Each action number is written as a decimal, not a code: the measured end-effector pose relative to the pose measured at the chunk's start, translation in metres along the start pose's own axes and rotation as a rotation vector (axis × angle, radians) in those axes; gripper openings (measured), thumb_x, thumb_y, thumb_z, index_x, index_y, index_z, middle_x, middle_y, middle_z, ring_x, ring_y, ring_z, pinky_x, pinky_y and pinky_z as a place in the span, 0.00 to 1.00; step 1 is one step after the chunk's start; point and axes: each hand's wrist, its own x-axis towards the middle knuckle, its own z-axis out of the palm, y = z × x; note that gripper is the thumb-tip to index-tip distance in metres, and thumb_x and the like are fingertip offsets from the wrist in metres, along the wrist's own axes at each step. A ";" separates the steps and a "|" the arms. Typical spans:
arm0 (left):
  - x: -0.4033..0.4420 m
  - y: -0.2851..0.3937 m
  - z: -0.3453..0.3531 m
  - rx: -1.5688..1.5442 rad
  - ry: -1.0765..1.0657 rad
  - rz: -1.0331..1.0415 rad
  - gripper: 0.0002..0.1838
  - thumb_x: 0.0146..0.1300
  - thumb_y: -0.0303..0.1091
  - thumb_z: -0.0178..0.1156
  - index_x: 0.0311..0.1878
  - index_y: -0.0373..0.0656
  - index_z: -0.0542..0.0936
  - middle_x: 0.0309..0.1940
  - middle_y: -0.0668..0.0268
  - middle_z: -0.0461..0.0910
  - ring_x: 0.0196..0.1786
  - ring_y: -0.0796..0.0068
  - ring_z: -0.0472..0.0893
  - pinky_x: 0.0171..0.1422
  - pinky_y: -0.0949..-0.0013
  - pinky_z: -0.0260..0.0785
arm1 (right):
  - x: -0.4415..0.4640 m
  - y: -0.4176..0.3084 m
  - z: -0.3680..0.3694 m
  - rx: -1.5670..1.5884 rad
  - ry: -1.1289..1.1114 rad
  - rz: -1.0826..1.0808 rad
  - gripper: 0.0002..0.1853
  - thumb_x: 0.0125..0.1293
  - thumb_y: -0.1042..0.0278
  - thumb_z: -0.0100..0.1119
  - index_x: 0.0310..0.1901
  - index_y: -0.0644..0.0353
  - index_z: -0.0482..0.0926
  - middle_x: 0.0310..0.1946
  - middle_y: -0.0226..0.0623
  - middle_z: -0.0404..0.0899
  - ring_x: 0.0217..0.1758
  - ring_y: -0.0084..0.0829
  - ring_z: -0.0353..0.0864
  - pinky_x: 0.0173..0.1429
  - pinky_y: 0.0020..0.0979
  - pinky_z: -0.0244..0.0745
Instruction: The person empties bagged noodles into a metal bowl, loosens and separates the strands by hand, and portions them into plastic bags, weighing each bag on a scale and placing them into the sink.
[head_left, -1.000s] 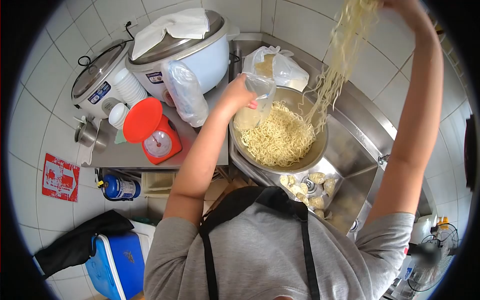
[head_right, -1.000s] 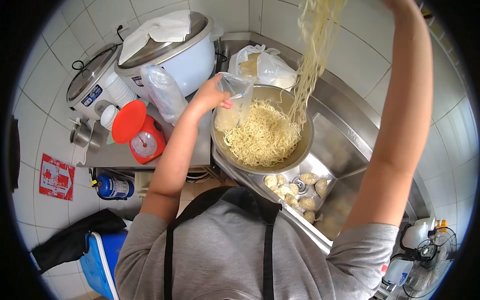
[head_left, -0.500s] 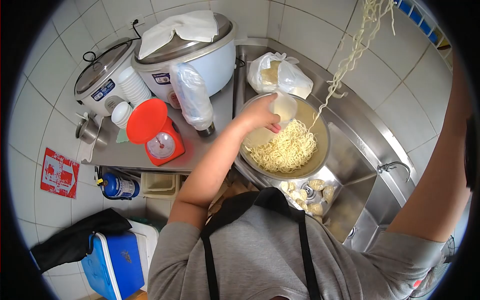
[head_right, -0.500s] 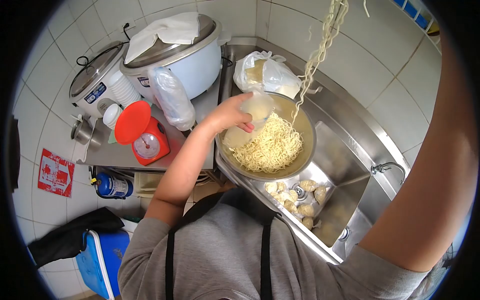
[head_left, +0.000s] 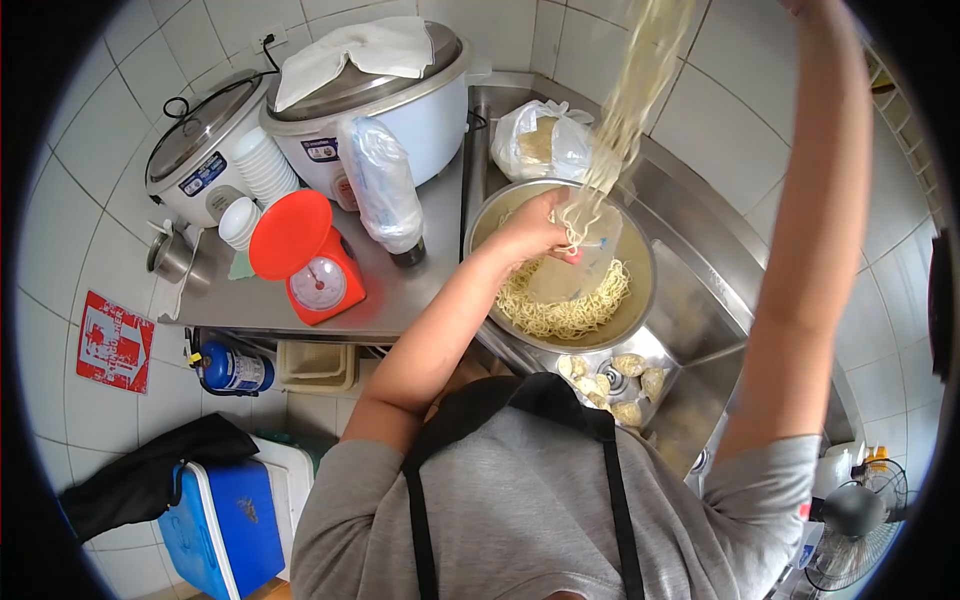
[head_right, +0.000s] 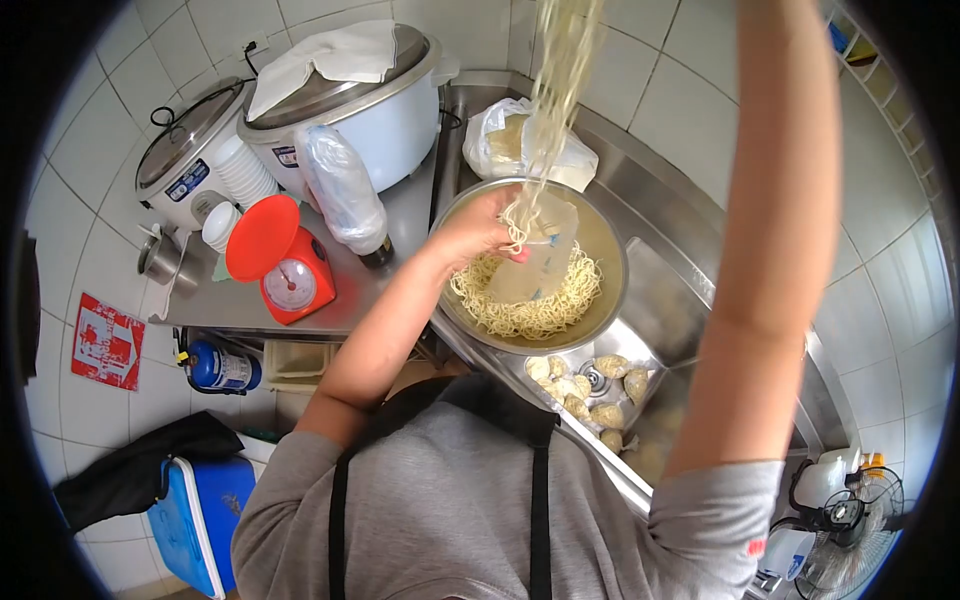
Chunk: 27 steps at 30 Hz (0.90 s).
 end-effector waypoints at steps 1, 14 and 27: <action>0.001 -0.003 -0.002 -0.031 0.018 0.021 0.40 0.49 0.17 0.52 0.67 0.32 0.49 0.41 0.50 0.75 0.30 0.68 0.81 0.34 0.72 0.77 | -0.032 0.002 0.015 -0.146 0.000 0.017 0.08 0.63 0.70 0.52 0.37 0.66 0.77 0.31 0.37 0.79 0.31 0.27 0.77 0.38 0.27 0.76; -0.012 -0.013 -0.032 -0.028 0.267 -0.001 0.38 0.49 0.17 0.53 0.66 0.29 0.51 0.50 0.50 0.72 0.33 0.67 0.81 0.33 0.71 0.78 | -0.203 0.181 0.102 -0.017 -0.967 0.256 0.13 0.51 0.78 0.60 0.41 0.62 0.78 0.36 0.36 0.79 0.41 0.27 0.77 0.47 0.27 0.71; -0.009 -0.010 -0.061 0.220 0.343 -0.164 0.38 0.51 0.17 0.56 0.65 0.28 0.52 0.50 0.45 0.71 0.29 0.66 0.80 0.32 0.71 0.78 | -0.221 0.239 0.089 0.106 -1.113 0.740 0.23 0.47 0.74 0.65 0.47 0.59 0.71 0.28 0.35 0.77 0.30 0.26 0.77 0.33 0.27 0.75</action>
